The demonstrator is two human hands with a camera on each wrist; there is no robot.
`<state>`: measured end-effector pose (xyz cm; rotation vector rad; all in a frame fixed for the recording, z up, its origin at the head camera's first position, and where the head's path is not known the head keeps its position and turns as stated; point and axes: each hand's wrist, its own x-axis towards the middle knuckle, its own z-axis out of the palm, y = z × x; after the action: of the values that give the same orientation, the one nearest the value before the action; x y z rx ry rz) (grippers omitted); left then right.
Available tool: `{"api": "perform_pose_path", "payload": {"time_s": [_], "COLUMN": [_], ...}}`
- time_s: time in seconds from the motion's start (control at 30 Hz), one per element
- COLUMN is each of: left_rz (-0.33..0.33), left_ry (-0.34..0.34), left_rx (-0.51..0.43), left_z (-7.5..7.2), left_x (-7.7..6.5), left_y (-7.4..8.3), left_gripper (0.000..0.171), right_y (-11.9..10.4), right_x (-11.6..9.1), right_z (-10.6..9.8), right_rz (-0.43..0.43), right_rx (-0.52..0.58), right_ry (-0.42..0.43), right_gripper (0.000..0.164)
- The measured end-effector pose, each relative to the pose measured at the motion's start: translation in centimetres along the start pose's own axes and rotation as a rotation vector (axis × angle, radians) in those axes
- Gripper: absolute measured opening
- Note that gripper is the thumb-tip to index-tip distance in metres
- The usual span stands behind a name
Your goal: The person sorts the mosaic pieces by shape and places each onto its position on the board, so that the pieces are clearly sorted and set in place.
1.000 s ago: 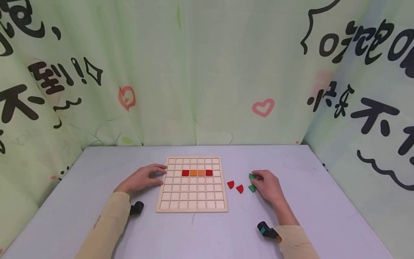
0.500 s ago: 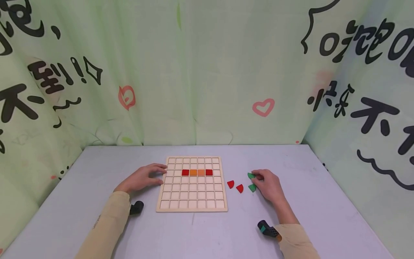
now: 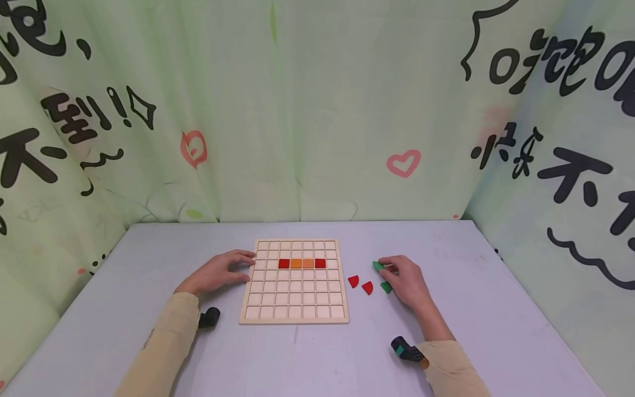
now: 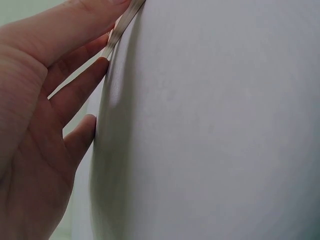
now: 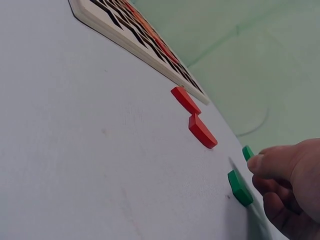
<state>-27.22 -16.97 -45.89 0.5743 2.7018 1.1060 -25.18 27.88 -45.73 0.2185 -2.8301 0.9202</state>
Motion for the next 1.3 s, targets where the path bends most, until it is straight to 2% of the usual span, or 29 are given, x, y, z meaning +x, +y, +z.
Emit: {"api": "perform_pose_path", "payload": {"time_s": [0.43, 0.8, 1.1, 1.3], "left_rz": [-0.002, -0.001, 0.017, -0.017], "left_ry": [0.0, 0.003, 0.007, 0.005], "left_rx": [-0.015, -0.015, -0.012, -0.021], "left_z": [0.1, 0.1, 0.0, 0.1], "left_x": [0.1, 0.2, 0.1, 0.0], "left_y": [-0.3, -0.3, -0.2, 0.0], "left_gripper": [0.04, 0.04, 0.039, 0.039], "right_y": [-2.3, -4.4, -6.1, -7.5], "right_x": [0.3, 1.2, 1.5, 1.8], "right_z": [0.3, 1.1, 1.9, 3.1], "right_rz": [-0.02, 0.033, 0.026, -0.008], "right_rx": [0.025, 0.092, 0.13, 0.14], "right_ry": [-0.037, -0.059, -0.073, -0.105], "right_gripper": [0.03, 0.033, 0.033, 0.03]}}
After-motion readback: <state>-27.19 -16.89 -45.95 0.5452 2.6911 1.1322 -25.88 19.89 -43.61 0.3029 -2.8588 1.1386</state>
